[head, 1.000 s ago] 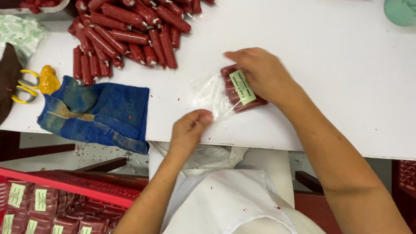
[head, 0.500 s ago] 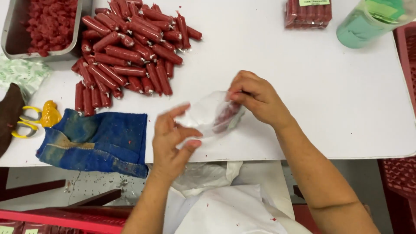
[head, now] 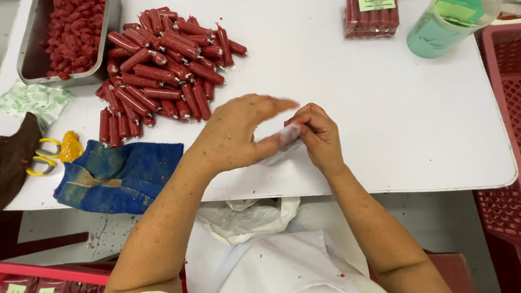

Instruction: Manually packing red cylindrical food items into plastic bags and inserting product labels.

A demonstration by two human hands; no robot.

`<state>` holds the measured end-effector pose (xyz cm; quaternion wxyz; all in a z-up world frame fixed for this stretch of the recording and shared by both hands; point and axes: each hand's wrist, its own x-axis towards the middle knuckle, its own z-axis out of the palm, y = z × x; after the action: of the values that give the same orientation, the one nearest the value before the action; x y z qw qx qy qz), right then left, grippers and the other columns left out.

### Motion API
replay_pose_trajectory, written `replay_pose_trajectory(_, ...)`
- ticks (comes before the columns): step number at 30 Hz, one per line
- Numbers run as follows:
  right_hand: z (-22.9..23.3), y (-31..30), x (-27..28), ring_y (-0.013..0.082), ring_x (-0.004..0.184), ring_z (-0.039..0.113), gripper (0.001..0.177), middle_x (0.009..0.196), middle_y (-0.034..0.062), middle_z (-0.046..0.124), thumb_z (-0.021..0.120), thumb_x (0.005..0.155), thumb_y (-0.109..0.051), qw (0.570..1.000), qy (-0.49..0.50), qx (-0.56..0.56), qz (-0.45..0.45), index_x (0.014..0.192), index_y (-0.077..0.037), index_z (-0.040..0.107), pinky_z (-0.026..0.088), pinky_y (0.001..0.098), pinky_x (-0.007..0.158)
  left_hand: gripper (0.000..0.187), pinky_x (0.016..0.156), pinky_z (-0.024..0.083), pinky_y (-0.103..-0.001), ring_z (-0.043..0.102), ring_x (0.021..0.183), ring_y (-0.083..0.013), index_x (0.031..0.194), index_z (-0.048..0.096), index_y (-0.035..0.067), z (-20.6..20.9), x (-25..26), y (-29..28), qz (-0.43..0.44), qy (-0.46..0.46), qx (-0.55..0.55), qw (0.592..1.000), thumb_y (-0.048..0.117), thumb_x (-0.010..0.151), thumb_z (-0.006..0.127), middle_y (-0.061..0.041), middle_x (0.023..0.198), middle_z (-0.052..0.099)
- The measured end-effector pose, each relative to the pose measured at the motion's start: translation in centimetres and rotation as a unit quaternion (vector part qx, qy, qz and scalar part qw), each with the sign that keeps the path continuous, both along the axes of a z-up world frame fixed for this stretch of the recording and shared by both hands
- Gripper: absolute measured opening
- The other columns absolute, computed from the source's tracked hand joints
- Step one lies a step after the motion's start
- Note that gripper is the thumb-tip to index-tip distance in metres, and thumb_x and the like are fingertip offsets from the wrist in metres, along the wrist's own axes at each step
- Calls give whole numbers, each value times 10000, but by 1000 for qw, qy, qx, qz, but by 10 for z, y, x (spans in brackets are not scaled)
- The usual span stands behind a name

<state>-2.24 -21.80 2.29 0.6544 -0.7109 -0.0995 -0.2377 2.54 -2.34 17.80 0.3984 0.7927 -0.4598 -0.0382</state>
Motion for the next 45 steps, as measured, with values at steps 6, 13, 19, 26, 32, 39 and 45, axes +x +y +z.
replay_pose_trajectory(6, -14, -7, -23, 184, 898, 566, 210, 907, 64, 585, 580, 1034, -222, 998, -43, 24, -44, 929, -59, 662, 531, 369, 886, 1156, 1063, 407, -466, 569, 1241, -325, 1542, 349, 139, -75, -9, 36, 44, 118, -13, 992, 668, 593, 745, -173, 1460, 538)
replay_pose_trajectory(13, -27, -20, -72, 250, 893, 586, 268, 901, 95, 525, 510, 1049, -205, 988, -130, -15, -86, 885, -22, 617, 565, 445, 885, 132, 909, 569, -403, 718, 947, -288, 940, 809, 76, -163, -71, 7, 133, 114, -280, 944, 130, 819, 801, -94, 952, 779)
replay_pose_trajectory(19, -47, -34, -85, 237, 730, 555, 171, 762, 65, 583, 557, 1023, -188, 977, -21, -115, -177, 930, -61, 624, 488, 378, 722, 448, 757, 559, -364, 624, 723, -177, 1310, 634, 46, -185, -70, -3, 250, 241, -288, 892, 34, 880, 756, -89, 719, 698)
replay_pose_trajectory(26, -7, -33, -64, 83, 542, 472, 467, 616, -38, 464, 562, 938, 22, 972, 181, 86, -120, 1336, -102, 352, 418, 213, 558, 497, 1073, 391, -653, 595, 1247, -313, 1422, 573, 219, -148, -71, -29, 134, -385, -41, 912, 466, 991, 585, -63, 1386, 621)
replay_pose_trajectory(32, 27, -39, -55, 578, 1424, 241, 1271, 1543, 301, 319, 897, 610, -420, 973, 116, -187, -62, 1536, 21, 146, 374, 502, 1134, 444, 904, 564, -490, 709, 1039, -372, 1268, 697, 141, -164, -13, -18, -17, 23, -43, 999, 109, 831, 772, -136, 1121, 758)
replay_pose_trajectory(39, -48, -63, -16, 217, 964, 708, 1177, 965, 111, 753, 821, 778, -17, 976, 215, 4, 28, 1634, -243, 47, 501, 370, 1003, 662, 1008, 541, -414, 696, 1130, -297, 1283, 694, 67, -202, 5, -11, 63, 324, -111, 938, 168, 673, 931, -166, 1184, 742)
replay_pose_trajectory(45, -24, -171, 58, 171, 1243, 354, 1064, 1361, 60, 312, 733, 954, 64, 992, 95, -11, -82, 1645, -206, -30, 424, 280, 1049, 606, 1056, 497, -383, 691, 1151, -241, 1468, 480, 138, -186, 3, -7, 72, 341, -132, 928, 187, 907, 703, -130, 1264, 705)
